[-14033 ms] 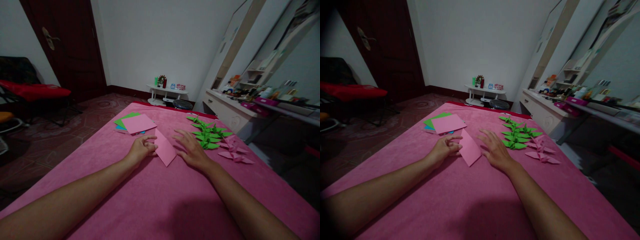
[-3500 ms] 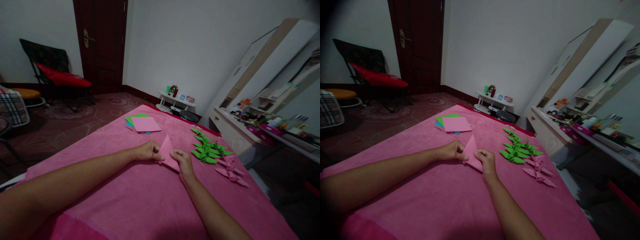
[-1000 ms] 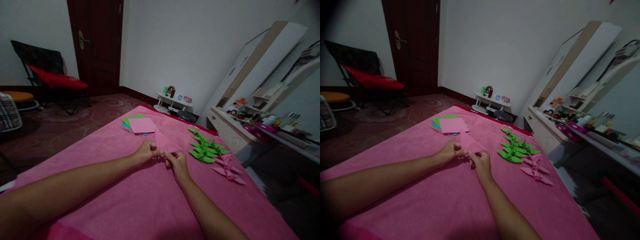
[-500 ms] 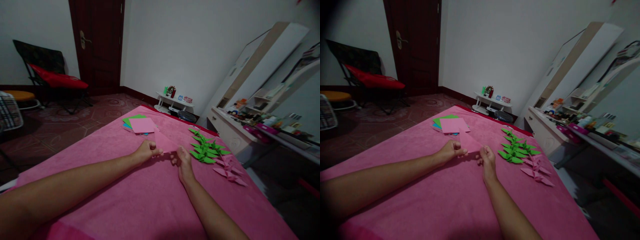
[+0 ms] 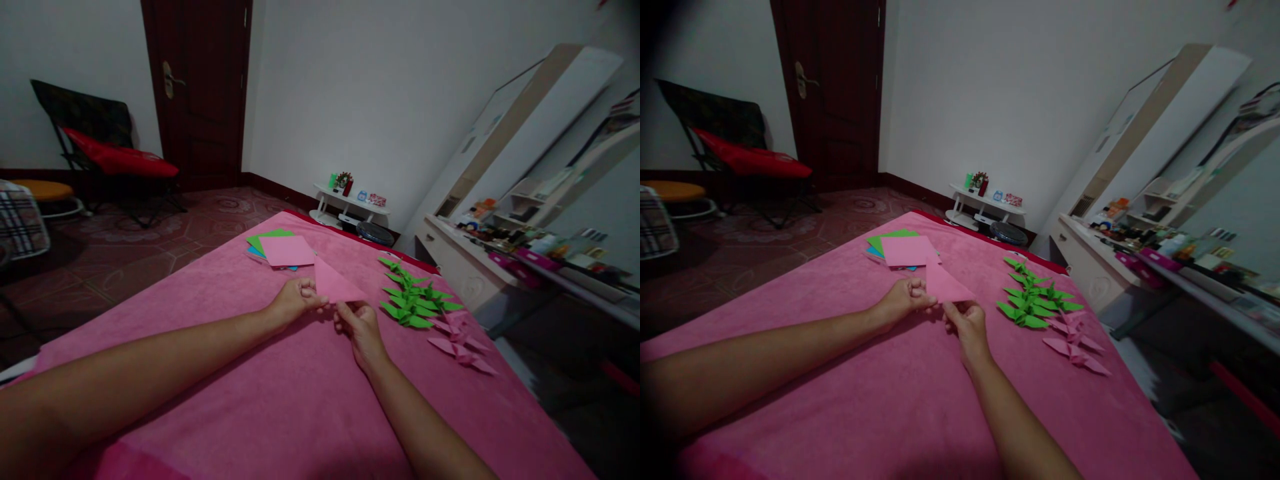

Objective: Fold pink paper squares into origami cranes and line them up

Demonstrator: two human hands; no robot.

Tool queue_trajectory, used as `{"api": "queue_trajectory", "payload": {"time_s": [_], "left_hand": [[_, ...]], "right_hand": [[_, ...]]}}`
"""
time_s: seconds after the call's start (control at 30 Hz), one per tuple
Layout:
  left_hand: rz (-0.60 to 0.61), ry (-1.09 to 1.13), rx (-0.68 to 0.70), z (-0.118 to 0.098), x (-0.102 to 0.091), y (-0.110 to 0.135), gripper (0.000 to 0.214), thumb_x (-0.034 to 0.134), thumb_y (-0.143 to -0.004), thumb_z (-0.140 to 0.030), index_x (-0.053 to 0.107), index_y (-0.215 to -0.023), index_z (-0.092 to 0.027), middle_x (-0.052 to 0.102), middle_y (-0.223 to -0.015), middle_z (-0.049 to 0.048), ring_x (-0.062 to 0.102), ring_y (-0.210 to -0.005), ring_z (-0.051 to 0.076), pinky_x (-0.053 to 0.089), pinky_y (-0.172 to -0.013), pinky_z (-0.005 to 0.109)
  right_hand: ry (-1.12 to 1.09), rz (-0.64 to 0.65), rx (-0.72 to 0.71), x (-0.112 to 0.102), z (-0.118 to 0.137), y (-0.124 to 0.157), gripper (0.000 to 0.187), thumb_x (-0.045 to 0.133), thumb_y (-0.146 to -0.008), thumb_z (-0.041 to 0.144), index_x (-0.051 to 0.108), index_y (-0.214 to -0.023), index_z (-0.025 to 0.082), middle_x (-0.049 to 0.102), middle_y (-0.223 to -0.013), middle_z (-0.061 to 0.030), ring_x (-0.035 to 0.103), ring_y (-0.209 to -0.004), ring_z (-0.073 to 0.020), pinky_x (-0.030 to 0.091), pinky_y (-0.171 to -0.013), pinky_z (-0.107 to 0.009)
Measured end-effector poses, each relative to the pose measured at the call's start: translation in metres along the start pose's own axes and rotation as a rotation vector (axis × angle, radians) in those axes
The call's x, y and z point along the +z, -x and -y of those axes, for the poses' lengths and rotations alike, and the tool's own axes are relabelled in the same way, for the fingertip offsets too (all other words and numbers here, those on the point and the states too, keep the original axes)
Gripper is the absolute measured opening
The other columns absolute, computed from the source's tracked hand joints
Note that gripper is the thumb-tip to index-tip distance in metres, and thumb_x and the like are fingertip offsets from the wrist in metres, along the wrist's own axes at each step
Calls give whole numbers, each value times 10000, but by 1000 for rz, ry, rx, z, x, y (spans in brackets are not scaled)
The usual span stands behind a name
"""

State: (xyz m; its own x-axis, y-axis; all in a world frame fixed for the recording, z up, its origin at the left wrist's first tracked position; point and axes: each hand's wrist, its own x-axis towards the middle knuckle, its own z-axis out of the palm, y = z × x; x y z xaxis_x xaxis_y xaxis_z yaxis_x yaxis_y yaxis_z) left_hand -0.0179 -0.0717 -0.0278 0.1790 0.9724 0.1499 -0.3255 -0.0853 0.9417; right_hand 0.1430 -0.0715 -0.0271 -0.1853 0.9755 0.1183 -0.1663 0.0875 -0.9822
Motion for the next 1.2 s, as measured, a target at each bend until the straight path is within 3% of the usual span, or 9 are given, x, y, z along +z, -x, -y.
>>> {"api": "queue_trajectory", "payload": {"time_s": [0.1,0.27,0.53,0.83,1.03,1.2], "left_hand": [[12,-21,-27,3,1,0,392,772,-569,-385,512,-687,-116,665,-635,68,607,-523,142,470,-530,257],[64,-208,-61,3,2,1,370,715,-620,-441,567,-639,-103,645,-594,63,586,-509,123,426,-500,221],[114,-305,46,-2,0,2,347,651,-678,-455,578,-617,-121,571,-537,4,501,-487,89,355,-474,196],[86,-100,43,-3,1,5,315,689,-666,-406,600,-656,-104,599,-601,24,482,-517,79,342,-522,211],[95,-109,14,-4,0,4,292,696,-658,-375,600,-670,-100,607,-605,34,477,-502,78,327,-493,204],[58,-149,-26,-6,-1,5,287,702,-646,-354,602,-632,-86,598,-565,36,483,-486,84,323,-473,203]], "right_hand": [[87,-32,-3,0,-4,0,295,705,-672,388,602,-655,112,554,-483,8,454,-377,-75,345,-375,-197],[51,-142,-93,-3,-7,-1,281,716,-658,378,592,-660,126,576,-498,3,473,-392,-83,359,-379,-198],[13,-98,-63,-3,-4,0,264,683,-696,370,592,-653,126,547,-469,17,446,-376,-75,343,-363,-196],[141,25,-37,3,-3,2,293,677,-694,412,567,-666,141,570,-469,15,457,-360,-71,344,-375,-185],[189,95,-53,2,0,5,257,601,-773,379,576,-674,143,564,-489,18,464,-398,-70,359,-413,-186],[200,78,-63,3,-1,6,240,605,-757,335,542,-620,148,517,-444,37,420,-370,-66,329,-384,-186]]}}
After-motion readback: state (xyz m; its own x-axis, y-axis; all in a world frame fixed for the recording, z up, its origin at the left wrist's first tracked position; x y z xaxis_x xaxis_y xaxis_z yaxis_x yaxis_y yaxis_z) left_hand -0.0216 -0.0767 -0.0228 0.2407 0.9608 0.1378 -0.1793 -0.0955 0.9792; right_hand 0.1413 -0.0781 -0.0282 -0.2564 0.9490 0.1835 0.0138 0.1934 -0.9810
